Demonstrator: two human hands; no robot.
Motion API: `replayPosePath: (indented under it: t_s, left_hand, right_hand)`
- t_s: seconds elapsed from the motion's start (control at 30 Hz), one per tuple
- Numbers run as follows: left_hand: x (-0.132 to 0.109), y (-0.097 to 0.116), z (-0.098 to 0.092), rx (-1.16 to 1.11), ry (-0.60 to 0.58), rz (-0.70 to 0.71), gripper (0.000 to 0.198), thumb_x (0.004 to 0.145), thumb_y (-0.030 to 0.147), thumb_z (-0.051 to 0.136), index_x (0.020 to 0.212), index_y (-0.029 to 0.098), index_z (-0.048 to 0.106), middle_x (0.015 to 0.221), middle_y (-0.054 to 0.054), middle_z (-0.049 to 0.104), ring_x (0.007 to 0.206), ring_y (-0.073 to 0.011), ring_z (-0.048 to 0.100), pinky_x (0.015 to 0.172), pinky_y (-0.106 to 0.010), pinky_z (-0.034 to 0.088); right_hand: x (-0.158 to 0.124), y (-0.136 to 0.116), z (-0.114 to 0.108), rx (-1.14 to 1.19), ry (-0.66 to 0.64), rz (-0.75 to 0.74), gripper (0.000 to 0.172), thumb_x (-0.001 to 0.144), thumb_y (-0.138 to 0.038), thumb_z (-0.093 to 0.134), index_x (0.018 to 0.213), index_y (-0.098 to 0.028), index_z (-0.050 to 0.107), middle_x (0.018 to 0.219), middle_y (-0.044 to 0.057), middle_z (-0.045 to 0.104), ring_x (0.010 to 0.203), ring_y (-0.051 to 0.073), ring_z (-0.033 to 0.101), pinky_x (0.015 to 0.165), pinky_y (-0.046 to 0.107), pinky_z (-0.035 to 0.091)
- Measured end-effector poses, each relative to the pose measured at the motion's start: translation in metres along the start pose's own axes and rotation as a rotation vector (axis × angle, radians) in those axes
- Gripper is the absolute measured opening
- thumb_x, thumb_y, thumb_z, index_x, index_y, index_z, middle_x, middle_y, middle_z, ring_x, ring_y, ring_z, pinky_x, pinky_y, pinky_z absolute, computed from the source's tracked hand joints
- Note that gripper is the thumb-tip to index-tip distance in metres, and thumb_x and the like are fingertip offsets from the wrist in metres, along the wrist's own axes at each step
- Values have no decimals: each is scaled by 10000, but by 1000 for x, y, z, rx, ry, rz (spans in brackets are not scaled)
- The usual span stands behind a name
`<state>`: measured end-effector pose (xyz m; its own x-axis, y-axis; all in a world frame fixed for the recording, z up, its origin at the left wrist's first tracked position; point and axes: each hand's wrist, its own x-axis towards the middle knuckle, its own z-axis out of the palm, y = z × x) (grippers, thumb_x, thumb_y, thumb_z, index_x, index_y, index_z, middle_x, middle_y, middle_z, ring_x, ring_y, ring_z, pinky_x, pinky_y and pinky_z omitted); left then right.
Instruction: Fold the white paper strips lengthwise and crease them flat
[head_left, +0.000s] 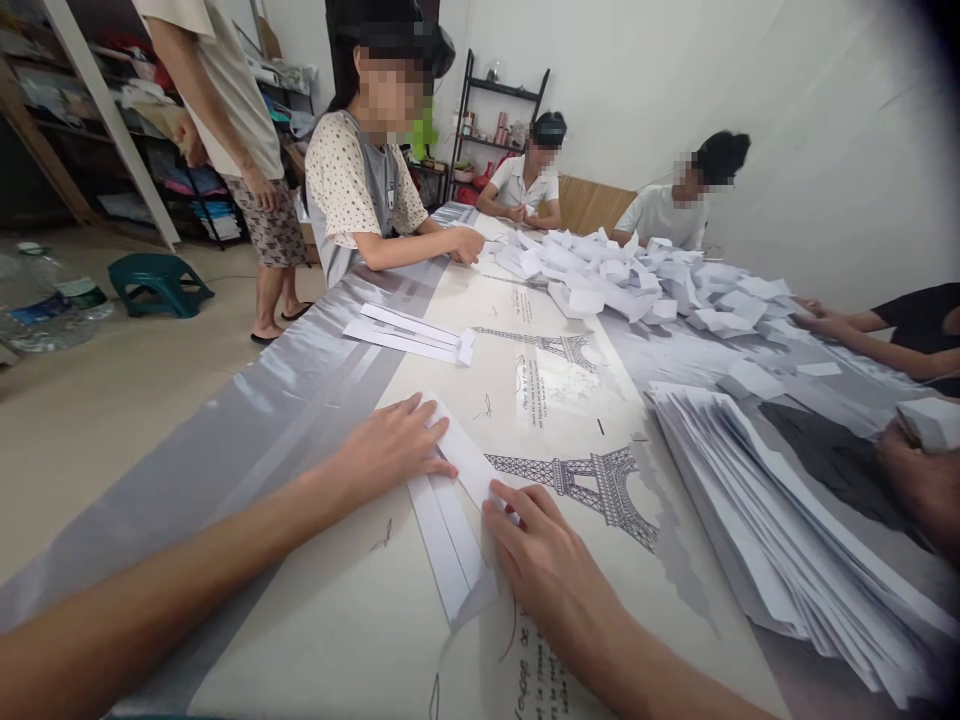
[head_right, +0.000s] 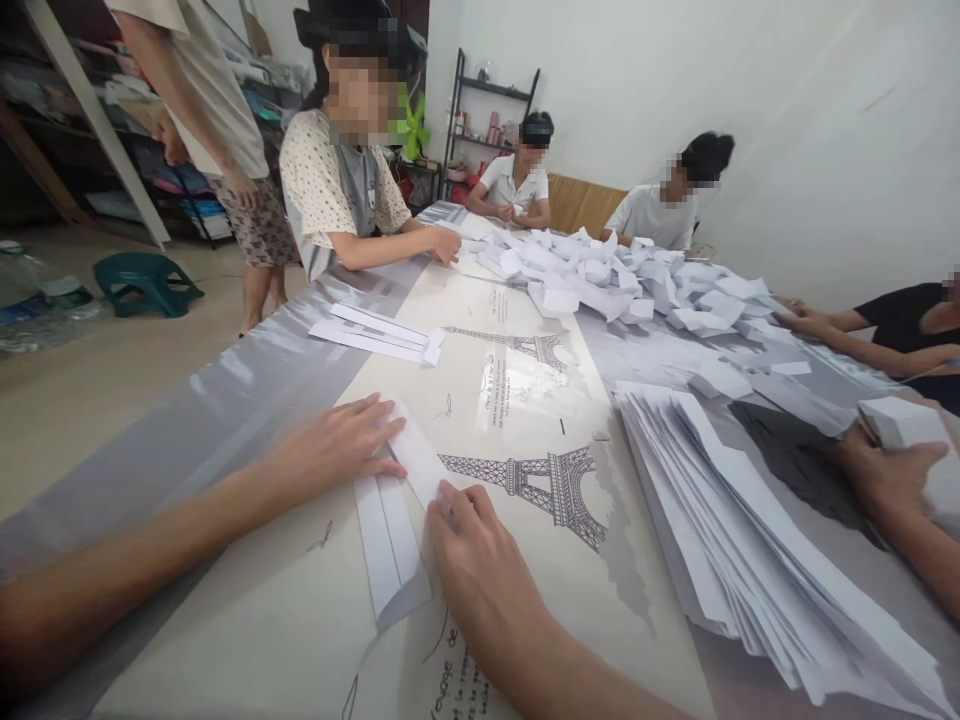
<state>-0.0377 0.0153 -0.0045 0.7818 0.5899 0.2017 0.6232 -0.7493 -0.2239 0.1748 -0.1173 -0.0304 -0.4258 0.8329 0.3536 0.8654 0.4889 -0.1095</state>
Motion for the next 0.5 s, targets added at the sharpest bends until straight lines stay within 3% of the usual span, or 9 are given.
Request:
replayPosePath:
  t_s: [0.07,0.13,0.23,0.37,0.5]
  left_hand:
    - [0,0,-1,-34,123,136,373,951,470,640,1136,147,653,1261,-156,654,1236,-328,584,988,-438,494]
    - [0,0,-4,-98,169,308,154,1006,278,588,1113,190,654,1215,-97,684,1180,-251,616,1008,-398,480]
    - [-1,-4,-5,-173,140,493,196,1013,112,505,1116,212,639,1117,-56,713,1044,-176,655,880,-298,509]
    - [-3,-11,-2,-227,152,514,243,1000,82,506,1162,223,619,1092,-59,717,1013,-163,651,693,-220,476]
    - [-3,-12,-2,-234,132,511,259,1000,73,496,1156,229,634,1096,-63,720,1022,-164,642,629,-207,442]
  right_hand:
    - [0,0,0,9,-5,8,428,817,133,414,1058,-101,679,1236,171,657,938,289,573,592,370,596]
    - [0,0,0,22,-8,22,445,807,132,424,1077,-112,682,1245,161,664,941,291,581,614,386,605]
    - [3,2,-3,94,-16,63,452,802,115,449,1084,-142,690,1235,132,685,961,288,602,694,423,620]
    - [8,8,-10,279,-14,141,449,794,60,519,1150,-154,686,1183,102,721,979,268,628,803,443,622]
    - [9,10,-11,328,10,129,404,791,59,503,1058,-148,724,1169,104,727,967,262,633,808,443,623]
